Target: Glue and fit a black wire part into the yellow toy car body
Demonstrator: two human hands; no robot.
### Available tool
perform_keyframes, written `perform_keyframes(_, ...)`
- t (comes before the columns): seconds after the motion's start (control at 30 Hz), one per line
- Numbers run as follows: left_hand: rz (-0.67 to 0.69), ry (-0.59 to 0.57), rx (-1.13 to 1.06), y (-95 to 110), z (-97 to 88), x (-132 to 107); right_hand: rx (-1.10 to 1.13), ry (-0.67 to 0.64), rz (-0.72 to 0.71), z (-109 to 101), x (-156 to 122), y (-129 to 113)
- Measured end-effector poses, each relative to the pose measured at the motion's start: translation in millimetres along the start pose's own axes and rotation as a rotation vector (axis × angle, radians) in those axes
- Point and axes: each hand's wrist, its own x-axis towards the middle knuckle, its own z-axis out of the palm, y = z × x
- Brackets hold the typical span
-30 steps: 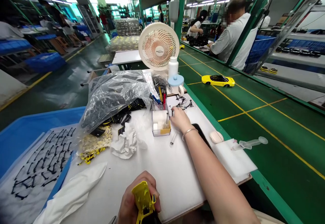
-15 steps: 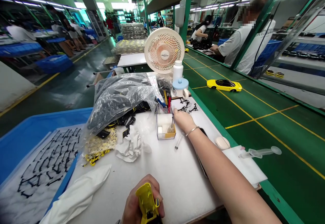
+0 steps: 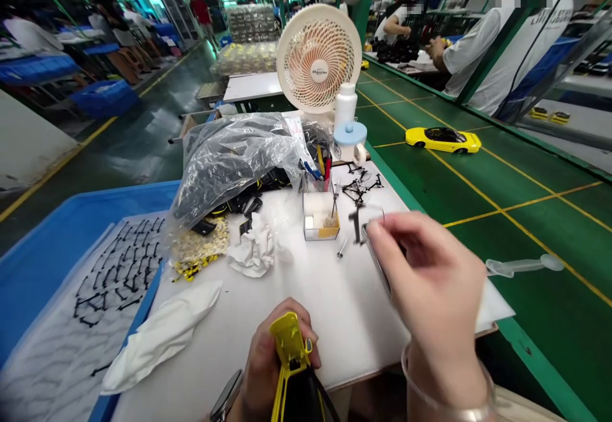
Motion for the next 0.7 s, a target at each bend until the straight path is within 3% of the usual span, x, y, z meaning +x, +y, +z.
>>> perform_keyframes(0.07,0.016,0.025,-0.020,2.9,1.9,-0.7,0.145,-0.006,0.049,-8.2,-37.7,-11.4)
perform_keyframes(0.13,0.007,0.037,-0.039,6.5,3.3,-1.3,0.164,-0.108,0.095,-12.5,-68.2,-15.3)
perform_keyframes(0.23,-0.015,0.035,-0.058,10.3,3.3,-2.1,0.120,-0.268,0.043,-14.0,-91.2,-14.4)
perform_keyframes(0.4,0.022,-0.005,0.033,8.0,0.6,-1.4,0.051,-0.484,-0.147,-11.7,-88.2,-18.4)
perform_keyframes(0.7,0.056,-0.001,0.157,6.1,-3.0,-1.2,0.030,-0.534,-0.170,-5.8,-86.5,-21.9)
